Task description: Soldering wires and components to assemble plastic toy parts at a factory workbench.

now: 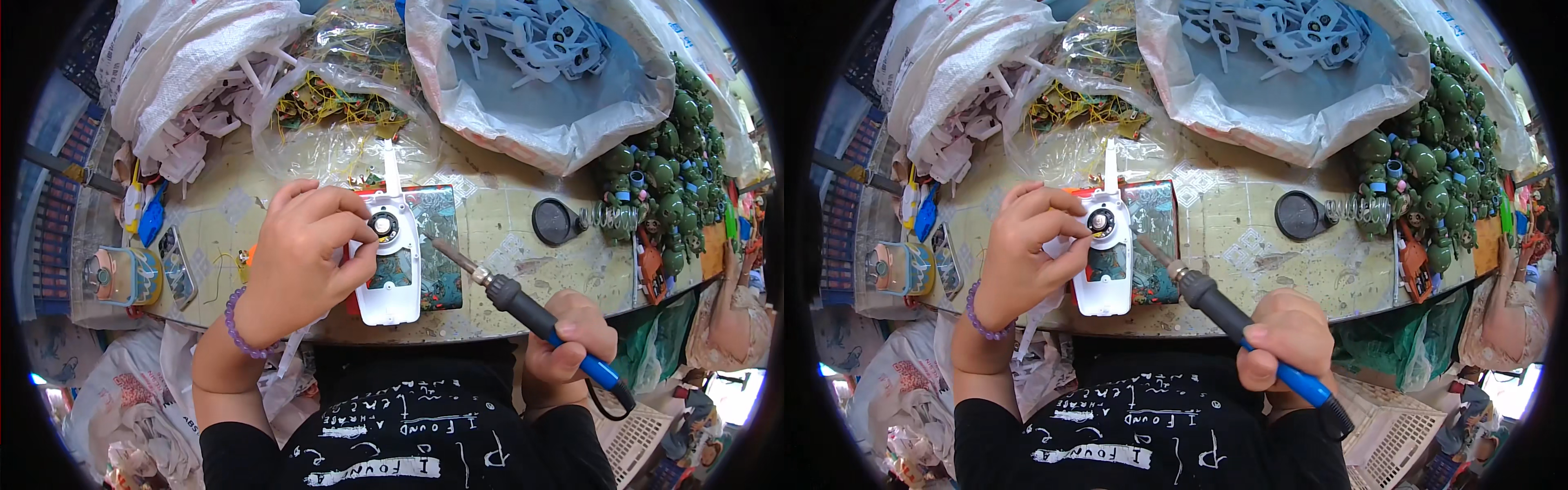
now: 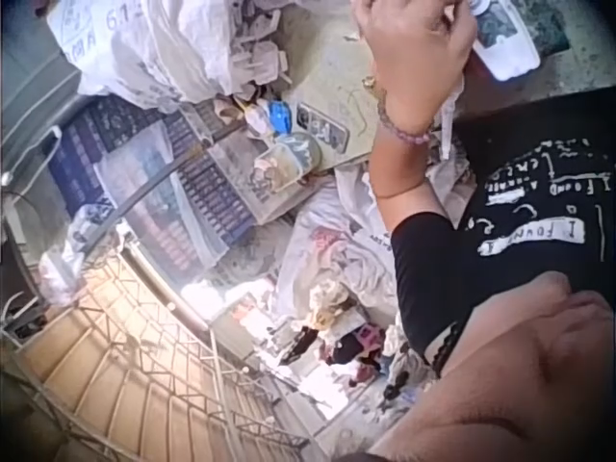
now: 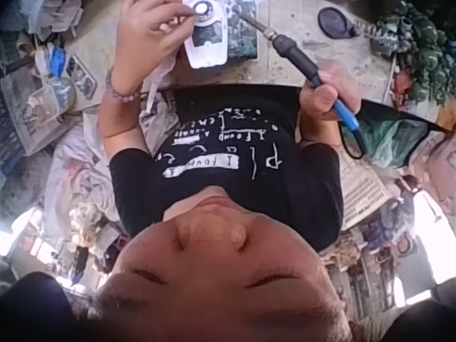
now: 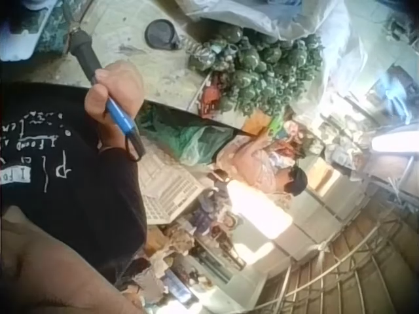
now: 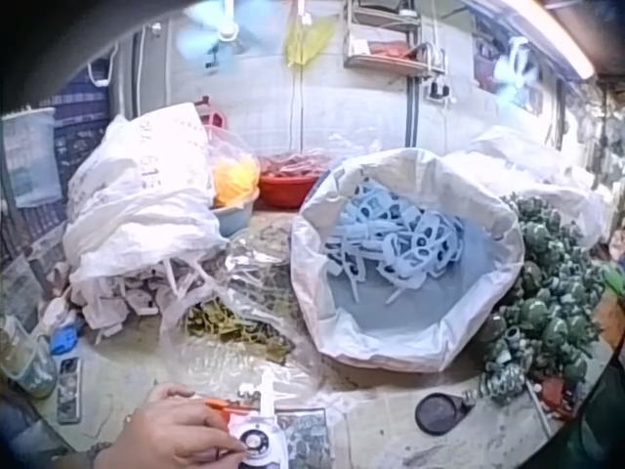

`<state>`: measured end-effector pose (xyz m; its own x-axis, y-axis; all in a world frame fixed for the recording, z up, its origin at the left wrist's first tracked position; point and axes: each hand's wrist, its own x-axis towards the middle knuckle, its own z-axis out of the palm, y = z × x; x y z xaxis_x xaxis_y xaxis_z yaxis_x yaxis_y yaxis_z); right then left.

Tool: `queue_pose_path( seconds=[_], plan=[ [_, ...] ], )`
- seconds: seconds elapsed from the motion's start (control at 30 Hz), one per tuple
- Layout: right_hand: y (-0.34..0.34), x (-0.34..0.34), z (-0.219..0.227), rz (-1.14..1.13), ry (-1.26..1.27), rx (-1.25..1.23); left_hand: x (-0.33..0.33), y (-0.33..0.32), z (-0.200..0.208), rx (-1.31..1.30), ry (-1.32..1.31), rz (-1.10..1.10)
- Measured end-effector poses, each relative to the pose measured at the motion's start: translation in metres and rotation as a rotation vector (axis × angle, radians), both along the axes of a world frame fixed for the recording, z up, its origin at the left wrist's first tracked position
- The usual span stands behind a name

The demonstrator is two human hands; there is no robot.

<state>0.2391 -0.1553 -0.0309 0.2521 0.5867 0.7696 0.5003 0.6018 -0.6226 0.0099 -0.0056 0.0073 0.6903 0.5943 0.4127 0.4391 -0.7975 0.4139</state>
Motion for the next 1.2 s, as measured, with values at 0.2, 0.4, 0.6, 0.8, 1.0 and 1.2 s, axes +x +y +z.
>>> queue_pose_path(
  seconds=[0.2,0.4,0.6,0.8,1.0,1.2],
  plan=[
    [0.008,-0.006,0.006,0.113,-0.149,0.0,0.004,-0.003,-0.001,-0.04,0.005,0.011],
    [0.015,-0.006,0.01,0.202,-0.175,0.015,0.003,-0.003,-0.005,-0.036,0.017,0.008],
    [0.019,-0.014,0.008,0.158,-0.187,0.016,0.004,-0.004,-0.007,-0.01,0.022,0.013],
    [0.018,-0.013,0.015,0.178,-0.209,-0.005,0.004,-0.005,-0.006,0.006,0.027,0.009],
    [0.021,-0.009,0.042,0.223,-0.307,-0.102,0.005,-0.006,-0.005,0.028,0.009,0.005],
    [0.033,-0.005,0.05,0.222,-0.26,-0.14,0.004,-0.006,-0.005,0.005,0.02,0.005]
  ],
)
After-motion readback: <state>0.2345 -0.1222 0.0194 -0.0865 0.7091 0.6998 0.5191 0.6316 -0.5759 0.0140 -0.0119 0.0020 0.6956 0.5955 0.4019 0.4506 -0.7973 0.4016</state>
